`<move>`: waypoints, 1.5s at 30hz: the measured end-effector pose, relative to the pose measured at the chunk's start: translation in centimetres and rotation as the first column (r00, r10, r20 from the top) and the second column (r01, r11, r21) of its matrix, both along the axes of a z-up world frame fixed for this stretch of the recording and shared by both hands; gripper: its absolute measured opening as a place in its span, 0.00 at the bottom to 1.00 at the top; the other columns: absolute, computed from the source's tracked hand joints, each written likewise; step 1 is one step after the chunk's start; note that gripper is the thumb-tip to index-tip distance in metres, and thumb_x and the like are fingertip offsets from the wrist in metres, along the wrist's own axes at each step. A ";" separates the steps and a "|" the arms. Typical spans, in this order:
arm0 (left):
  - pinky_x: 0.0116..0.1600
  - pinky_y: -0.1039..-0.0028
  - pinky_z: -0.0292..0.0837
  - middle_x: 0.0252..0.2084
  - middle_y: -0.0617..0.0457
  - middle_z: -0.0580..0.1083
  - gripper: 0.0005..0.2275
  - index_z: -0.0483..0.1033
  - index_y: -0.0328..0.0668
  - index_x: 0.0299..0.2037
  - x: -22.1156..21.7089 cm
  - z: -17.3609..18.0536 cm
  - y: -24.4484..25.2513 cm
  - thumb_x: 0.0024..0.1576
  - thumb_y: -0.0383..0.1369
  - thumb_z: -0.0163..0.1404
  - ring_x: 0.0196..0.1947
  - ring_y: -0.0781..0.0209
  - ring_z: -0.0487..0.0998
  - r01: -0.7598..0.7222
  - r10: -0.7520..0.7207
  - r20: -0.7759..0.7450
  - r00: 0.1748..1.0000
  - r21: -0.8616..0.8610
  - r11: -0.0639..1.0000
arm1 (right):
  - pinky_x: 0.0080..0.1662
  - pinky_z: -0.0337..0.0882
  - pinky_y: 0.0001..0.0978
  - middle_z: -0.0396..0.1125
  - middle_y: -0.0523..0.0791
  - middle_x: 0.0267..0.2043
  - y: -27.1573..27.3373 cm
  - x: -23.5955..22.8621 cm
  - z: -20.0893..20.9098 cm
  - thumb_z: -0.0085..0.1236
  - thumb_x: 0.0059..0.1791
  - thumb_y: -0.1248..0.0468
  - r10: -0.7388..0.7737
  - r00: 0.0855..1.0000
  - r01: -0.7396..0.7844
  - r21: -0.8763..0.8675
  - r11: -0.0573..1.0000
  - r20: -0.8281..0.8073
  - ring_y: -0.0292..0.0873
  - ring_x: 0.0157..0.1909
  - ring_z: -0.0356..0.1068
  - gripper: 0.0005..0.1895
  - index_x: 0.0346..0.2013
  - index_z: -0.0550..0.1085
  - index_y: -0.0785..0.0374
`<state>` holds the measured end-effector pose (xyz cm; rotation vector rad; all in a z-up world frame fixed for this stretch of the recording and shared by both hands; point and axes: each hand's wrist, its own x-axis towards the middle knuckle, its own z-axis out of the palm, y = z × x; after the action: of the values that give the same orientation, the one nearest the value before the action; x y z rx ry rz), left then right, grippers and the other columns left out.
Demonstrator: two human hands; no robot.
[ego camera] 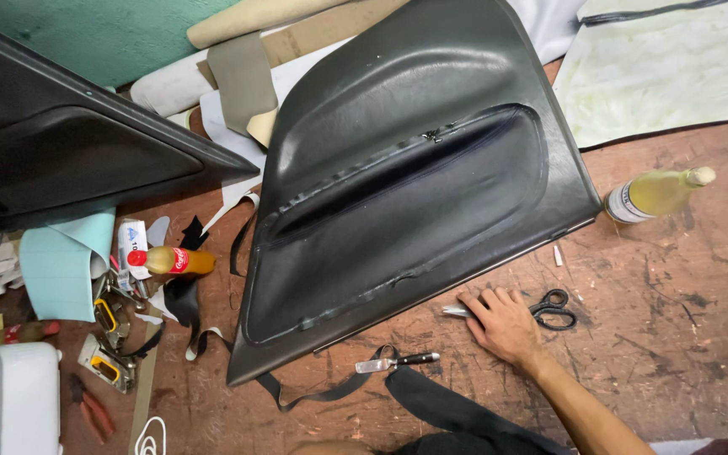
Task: The person applies adhesive and fits black fabric into the recessed pocket of a car door panel using a small tool to press the edges into the seams.
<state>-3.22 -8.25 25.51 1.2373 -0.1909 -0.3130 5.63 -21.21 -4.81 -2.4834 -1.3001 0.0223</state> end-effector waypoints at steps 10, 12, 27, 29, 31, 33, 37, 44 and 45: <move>0.51 0.70 0.75 0.45 0.49 0.77 0.07 0.80 0.38 0.44 4.7 -1.5 0.7 0.58 0.30 0.57 0.46 0.59 0.78 0.009 -0.006 -0.049 0.999 0.078 0.997 | 0.46 0.63 0.49 0.65 0.49 0.40 -0.4 1.0 -1.2 0.59 0.42 0.53 0.092 0.996 -0.092 -0.014 0.996 0.006 0.51 0.43 0.65 0.30 0.58 0.73 0.58; 0.51 0.70 0.75 0.45 0.49 0.77 0.07 0.80 0.39 0.44 7.7 -6.8 2.0 0.58 0.30 0.58 0.46 0.58 0.78 -0.190 0.192 0.032 0.981 0.381 0.905 | 0.46 0.63 0.46 0.65 0.48 0.39 -0.7 0.8 -1.0 0.59 0.44 0.55 0.059 0.998 -0.059 0.039 0.997 0.014 0.49 0.43 0.65 0.28 0.58 0.73 0.58; 0.51 0.61 0.68 0.39 0.51 0.73 0.10 0.80 0.42 0.41 3.1 -23.6 11.9 0.52 0.35 0.60 0.42 0.51 0.73 -0.470 0.233 0.430 0.872 0.869 0.155 | 0.45 0.64 0.43 0.64 0.45 0.36 -0.1 0.0 -0.2 0.61 0.44 0.56 -0.002 0.999 -0.004 0.100 0.995 0.055 0.46 0.41 0.64 0.25 0.55 0.73 0.59; 0.50 0.61 0.69 0.38 0.51 0.73 0.09 0.80 0.43 0.41 2.9 -24.2 12.3 0.54 0.35 0.59 0.43 0.51 0.73 -0.474 0.214 0.441 0.872 0.870 0.138 | 0.43 0.63 0.43 0.64 0.45 0.36 -0.1 -0.1 0.0 0.61 0.44 0.56 -0.001 0.999 -0.003 0.096 0.995 0.041 0.46 0.41 0.65 0.25 0.55 0.73 0.58; 0.49 0.61 0.70 0.38 0.51 0.73 0.08 0.80 0.44 0.42 2.8 -24.5 12.5 0.56 0.34 0.59 0.43 0.51 0.73 -0.478 0.191 0.452 0.871 0.870 0.122 | 0.42 0.63 0.42 0.64 0.45 0.36 -0.1 -0.2 0.2 0.61 0.44 0.56 -0.004 1.000 0.001 0.092 0.996 0.028 0.46 0.41 0.65 0.25 0.55 0.73 0.58; 0.47 0.61 0.72 0.39 0.50 0.73 0.08 0.78 0.41 0.44 2.7 -24.6 12.7 0.56 0.31 0.58 0.43 0.51 0.74 -0.465 0.090 0.457 0.885 0.879 0.109 | 0.43 0.63 0.43 0.64 0.45 0.36 0.0 -0.2 0.3 0.62 0.44 0.57 -0.006 0.999 0.001 0.113 0.994 0.044 0.47 0.41 0.65 0.25 0.55 0.73 0.58; 0.45 0.61 0.73 0.40 0.49 0.72 0.09 0.76 0.41 0.45 2.9 -24.6 11.8 0.55 0.24 0.55 0.43 0.50 0.74 -0.494 -0.110 0.483 0.869 0.863 -0.105 | 0.43 0.63 0.43 0.64 0.45 0.35 0.0 -0.2 0.3 0.62 0.43 0.57 -0.010 1.000 0.007 0.109 0.994 0.027 0.47 0.42 0.65 0.25 0.55 0.74 0.57; 0.43 0.59 0.73 0.40 0.47 0.70 0.12 0.74 0.41 0.44 3.5 -24.8 10.0 0.49 0.25 0.52 0.42 0.48 0.74 -0.484 -0.101 0.475 0.874 0.836 -0.259 | 0.44 0.63 0.43 0.64 0.46 0.35 -0.1 -0.1 0.4 0.62 0.44 0.56 -0.014 1.000 0.012 0.091 0.996 0.022 0.47 0.42 0.65 0.25 0.54 0.74 0.58; 0.43 0.59 0.72 0.39 0.47 0.70 0.09 0.74 0.41 0.41 3.6 -25.1 10.0 0.52 0.28 0.53 0.41 0.48 0.73 -0.495 -0.061 0.496 0.866 0.832 -0.250 | 0.44 0.63 0.43 0.64 0.46 0.35 -0.1 -0.1 0.4 0.62 0.44 0.56 -0.009 1.000 0.009 0.083 0.997 0.005 0.47 0.42 0.65 0.25 0.54 0.73 0.58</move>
<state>0.34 1.73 0.45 3.0552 0.0688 0.3029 5.51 -21.31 -4.43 -2.4212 -1.2655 -0.0394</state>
